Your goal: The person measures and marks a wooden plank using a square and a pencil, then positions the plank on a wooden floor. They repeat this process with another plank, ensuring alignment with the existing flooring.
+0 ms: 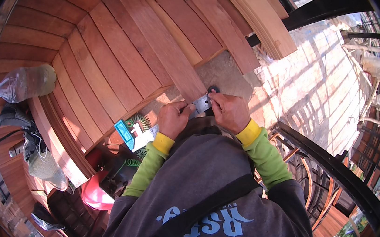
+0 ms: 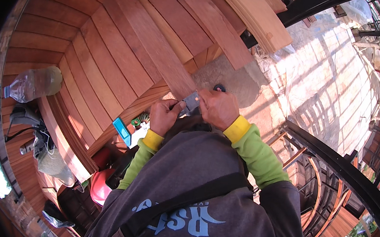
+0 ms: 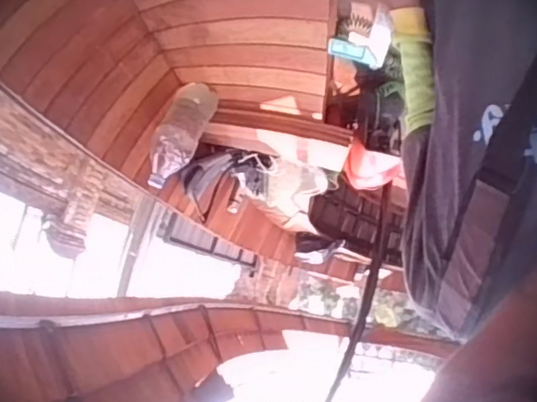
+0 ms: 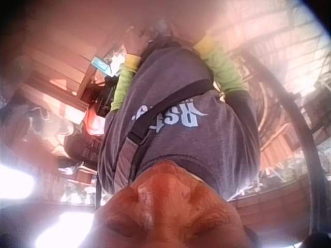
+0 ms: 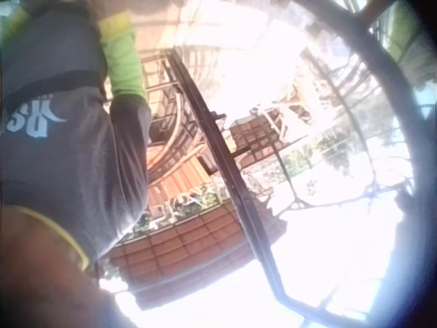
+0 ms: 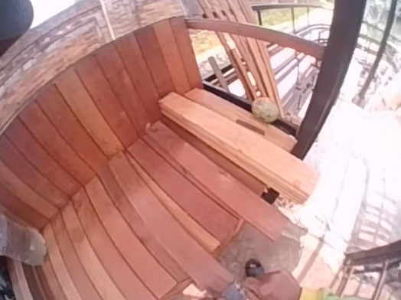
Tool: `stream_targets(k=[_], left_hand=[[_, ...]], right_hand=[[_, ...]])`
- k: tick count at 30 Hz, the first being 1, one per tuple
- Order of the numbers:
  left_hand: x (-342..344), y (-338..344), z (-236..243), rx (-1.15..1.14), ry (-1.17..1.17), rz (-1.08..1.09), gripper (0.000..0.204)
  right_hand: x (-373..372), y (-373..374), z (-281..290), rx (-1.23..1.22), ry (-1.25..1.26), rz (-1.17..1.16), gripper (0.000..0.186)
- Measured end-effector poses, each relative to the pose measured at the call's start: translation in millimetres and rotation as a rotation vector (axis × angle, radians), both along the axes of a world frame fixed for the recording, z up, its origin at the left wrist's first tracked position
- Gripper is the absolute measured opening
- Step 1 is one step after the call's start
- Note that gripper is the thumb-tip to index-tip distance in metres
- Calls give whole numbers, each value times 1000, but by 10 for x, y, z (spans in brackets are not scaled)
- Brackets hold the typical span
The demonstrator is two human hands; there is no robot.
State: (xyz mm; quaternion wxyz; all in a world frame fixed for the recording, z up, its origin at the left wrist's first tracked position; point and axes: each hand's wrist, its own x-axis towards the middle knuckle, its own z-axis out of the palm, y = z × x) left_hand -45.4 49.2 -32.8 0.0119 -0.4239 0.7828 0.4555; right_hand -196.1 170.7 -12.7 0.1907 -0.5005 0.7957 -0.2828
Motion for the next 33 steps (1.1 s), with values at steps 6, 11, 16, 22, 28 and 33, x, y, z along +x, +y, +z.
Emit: stream_targets(k=[6,11,16,22,28,33], left_hand=[[-7,-10,11,12,-6,1,26],[12,-6,-48,-40,13,-28,25],[23,9,-27,18,27,21,24],[30,13,-13,3,31,22,24],[36,23,-43,-7,44,27,26],[43,25,-65,8,63,38,26]], right_hand=[[12,-11,21,5,3,3,14],[41,9,-151,-72,69,9,11],[53,-29,-43,-103,45,-30,14],[46,-26,-28,-81,38,-24,16],[53,-26,-52,-97,45,-30,14],[44,-22,-47,-76,38,-35,12]])
